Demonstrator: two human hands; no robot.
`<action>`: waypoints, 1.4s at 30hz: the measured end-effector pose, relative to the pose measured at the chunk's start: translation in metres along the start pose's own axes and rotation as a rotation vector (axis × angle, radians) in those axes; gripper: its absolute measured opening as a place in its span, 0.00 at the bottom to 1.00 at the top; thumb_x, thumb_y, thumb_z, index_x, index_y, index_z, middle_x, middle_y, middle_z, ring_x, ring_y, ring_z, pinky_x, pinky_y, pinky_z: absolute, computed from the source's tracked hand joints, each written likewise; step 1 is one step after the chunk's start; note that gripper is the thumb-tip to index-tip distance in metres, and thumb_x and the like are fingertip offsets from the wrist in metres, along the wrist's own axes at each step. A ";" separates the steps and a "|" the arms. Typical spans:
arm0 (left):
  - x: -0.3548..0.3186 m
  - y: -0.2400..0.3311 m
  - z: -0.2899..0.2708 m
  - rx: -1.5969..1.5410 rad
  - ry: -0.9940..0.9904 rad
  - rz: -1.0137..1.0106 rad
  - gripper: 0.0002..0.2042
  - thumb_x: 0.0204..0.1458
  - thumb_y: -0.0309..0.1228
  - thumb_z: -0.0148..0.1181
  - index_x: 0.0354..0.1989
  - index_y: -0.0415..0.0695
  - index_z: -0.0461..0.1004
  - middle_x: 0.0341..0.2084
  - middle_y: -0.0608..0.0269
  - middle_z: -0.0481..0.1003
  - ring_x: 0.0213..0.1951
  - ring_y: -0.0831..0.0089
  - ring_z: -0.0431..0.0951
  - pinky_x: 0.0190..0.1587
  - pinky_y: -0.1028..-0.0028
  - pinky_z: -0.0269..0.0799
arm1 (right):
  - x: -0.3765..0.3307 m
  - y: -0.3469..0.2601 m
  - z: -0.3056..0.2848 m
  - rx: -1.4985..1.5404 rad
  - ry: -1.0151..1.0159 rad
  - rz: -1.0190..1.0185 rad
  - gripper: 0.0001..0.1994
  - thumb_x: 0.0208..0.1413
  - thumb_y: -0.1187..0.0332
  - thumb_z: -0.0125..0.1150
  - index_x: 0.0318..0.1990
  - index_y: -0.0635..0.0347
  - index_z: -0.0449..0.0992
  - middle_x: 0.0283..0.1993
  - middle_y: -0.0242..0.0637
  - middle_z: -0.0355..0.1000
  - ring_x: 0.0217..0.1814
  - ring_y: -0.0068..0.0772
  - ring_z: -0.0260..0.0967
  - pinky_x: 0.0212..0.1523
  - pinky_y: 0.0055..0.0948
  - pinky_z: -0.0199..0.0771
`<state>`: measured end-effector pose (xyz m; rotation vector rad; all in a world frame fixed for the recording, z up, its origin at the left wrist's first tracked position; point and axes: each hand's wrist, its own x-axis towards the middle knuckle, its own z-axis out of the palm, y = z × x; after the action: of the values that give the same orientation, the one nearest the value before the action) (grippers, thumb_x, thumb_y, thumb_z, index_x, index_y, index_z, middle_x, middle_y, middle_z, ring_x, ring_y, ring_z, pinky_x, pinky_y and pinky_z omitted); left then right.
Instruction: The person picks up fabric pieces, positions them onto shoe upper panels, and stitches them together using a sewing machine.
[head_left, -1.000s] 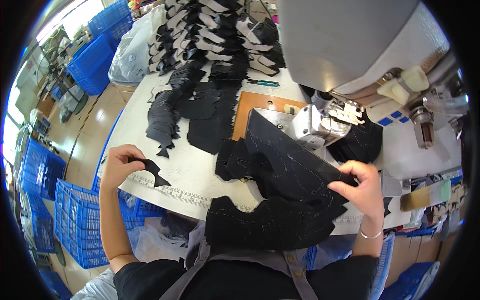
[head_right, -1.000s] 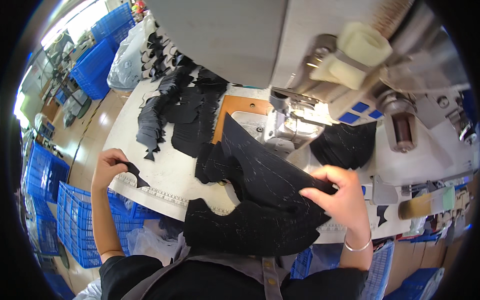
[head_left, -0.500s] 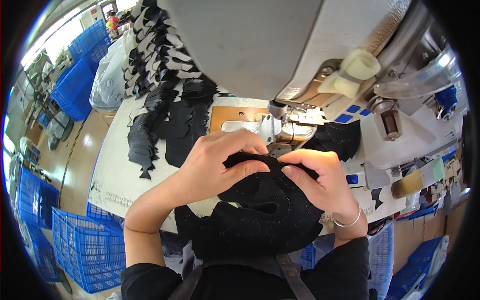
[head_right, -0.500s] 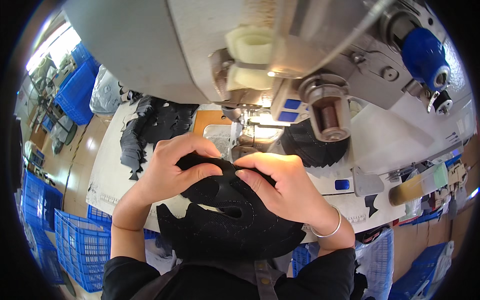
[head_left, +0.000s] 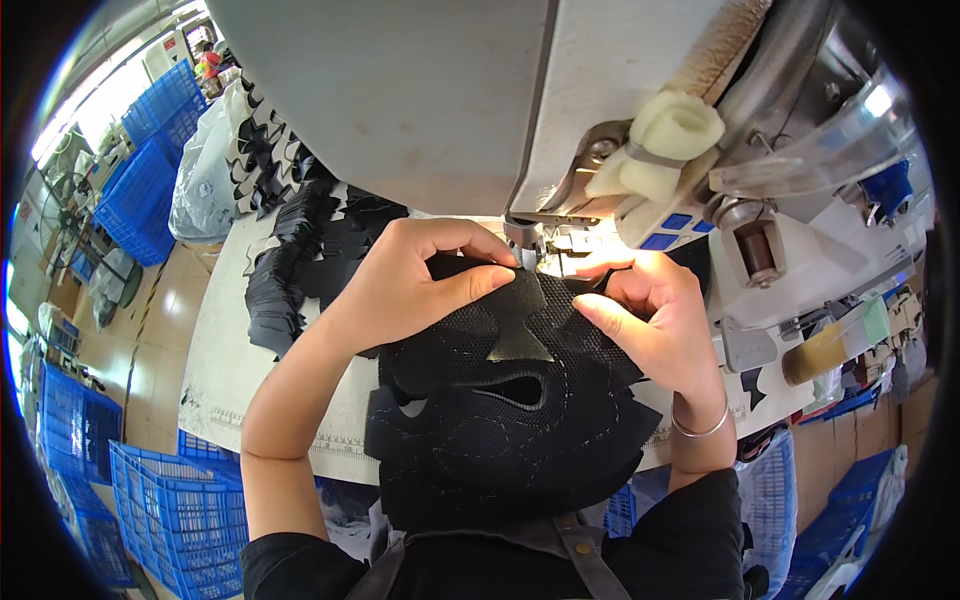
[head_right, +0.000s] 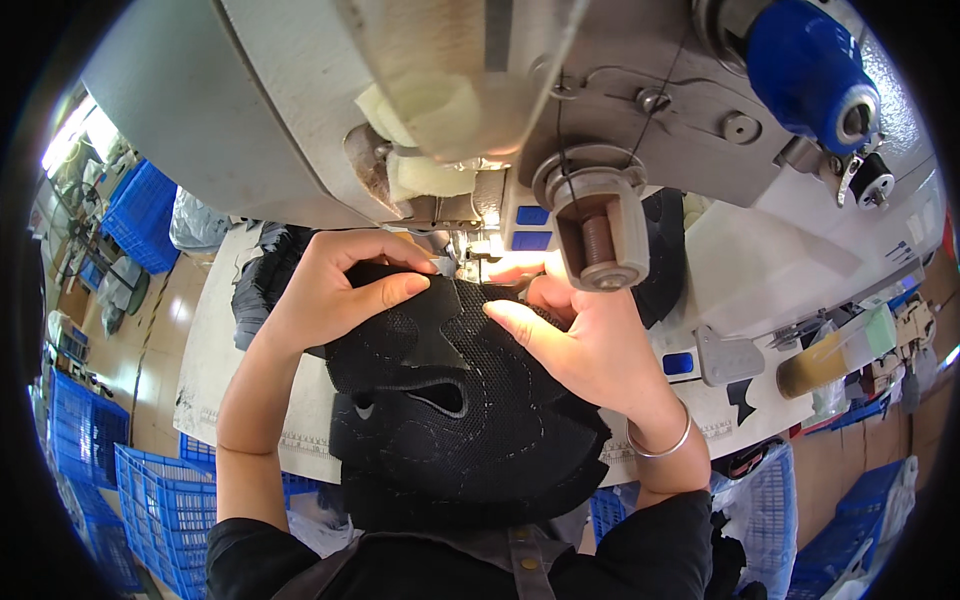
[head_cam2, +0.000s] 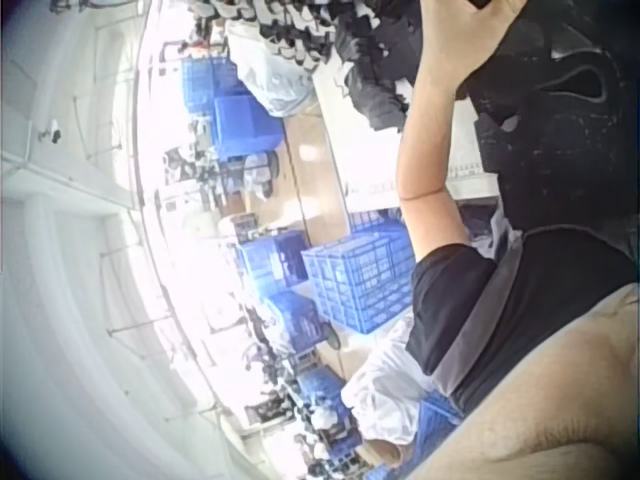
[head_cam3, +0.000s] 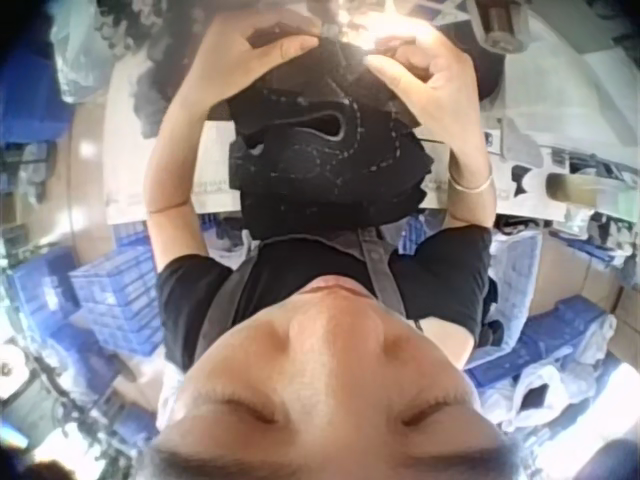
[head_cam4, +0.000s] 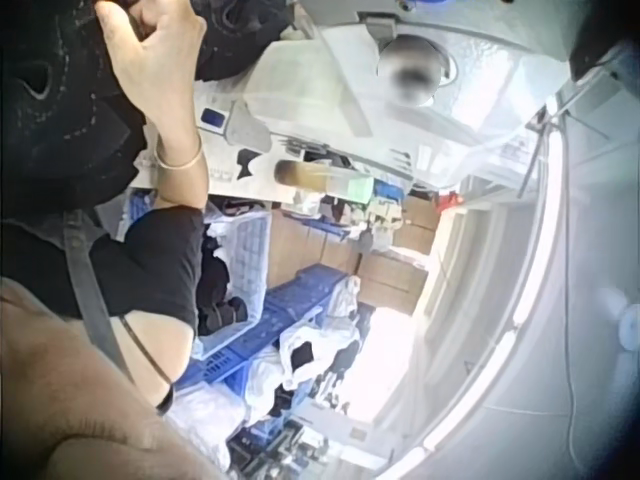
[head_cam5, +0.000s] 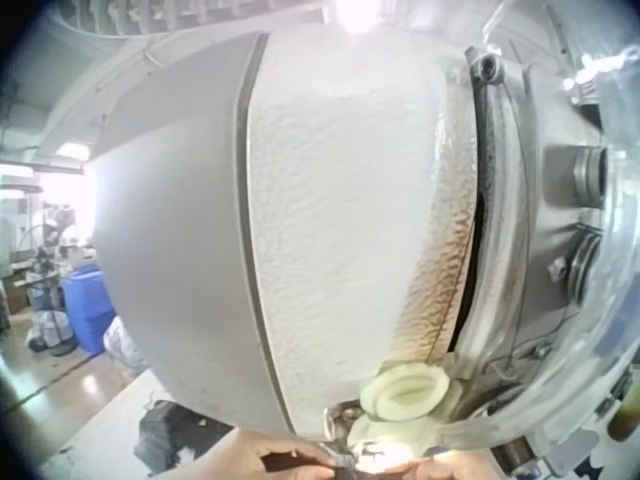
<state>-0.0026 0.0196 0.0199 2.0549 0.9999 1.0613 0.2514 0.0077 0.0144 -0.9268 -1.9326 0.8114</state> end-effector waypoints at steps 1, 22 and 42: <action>0.003 -0.001 -0.001 -0.003 -0.023 0.009 0.09 0.52 0.28 0.67 0.38 0.37 0.80 0.35 0.63 0.81 0.38 0.79 0.78 0.45 0.78 0.72 | 0.002 0.000 -0.002 0.011 -0.010 0.019 0.11 0.54 0.75 0.65 0.44 0.66 0.76 0.16 0.17 0.55 0.19 0.09 0.46 0.22 0.17 0.45; 0.039 -0.022 -0.014 -0.109 -0.084 0.040 0.12 0.46 0.30 0.71 0.37 0.39 0.80 0.31 0.63 0.81 0.33 0.74 0.78 0.38 0.73 0.74 | 0.008 0.012 0.008 0.266 0.156 0.124 0.05 0.56 0.76 0.61 0.32 0.72 0.78 0.22 0.21 0.69 0.23 0.08 0.58 0.24 0.14 0.56; -0.014 -0.009 0.010 0.771 0.182 0.662 0.14 0.40 0.24 0.62 0.39 0.44 0.81 0.40 0.62 0.82 0.44 0.64 0.82 0.54 0.61 0.71 | -0.003 0.000 0.003 0.074 0.007 0.148 0.09 0.56 0.80 0.61 0.45 0.69 0.74 0.26 0.22 0.69 0.27 0.06 0.59 0.26 0.12 0.56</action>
<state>-0.0028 0.0113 0.0028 3.1083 0.9169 1.3312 0.2495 0.0047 0.0121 -1.0355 -1.8315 0.9579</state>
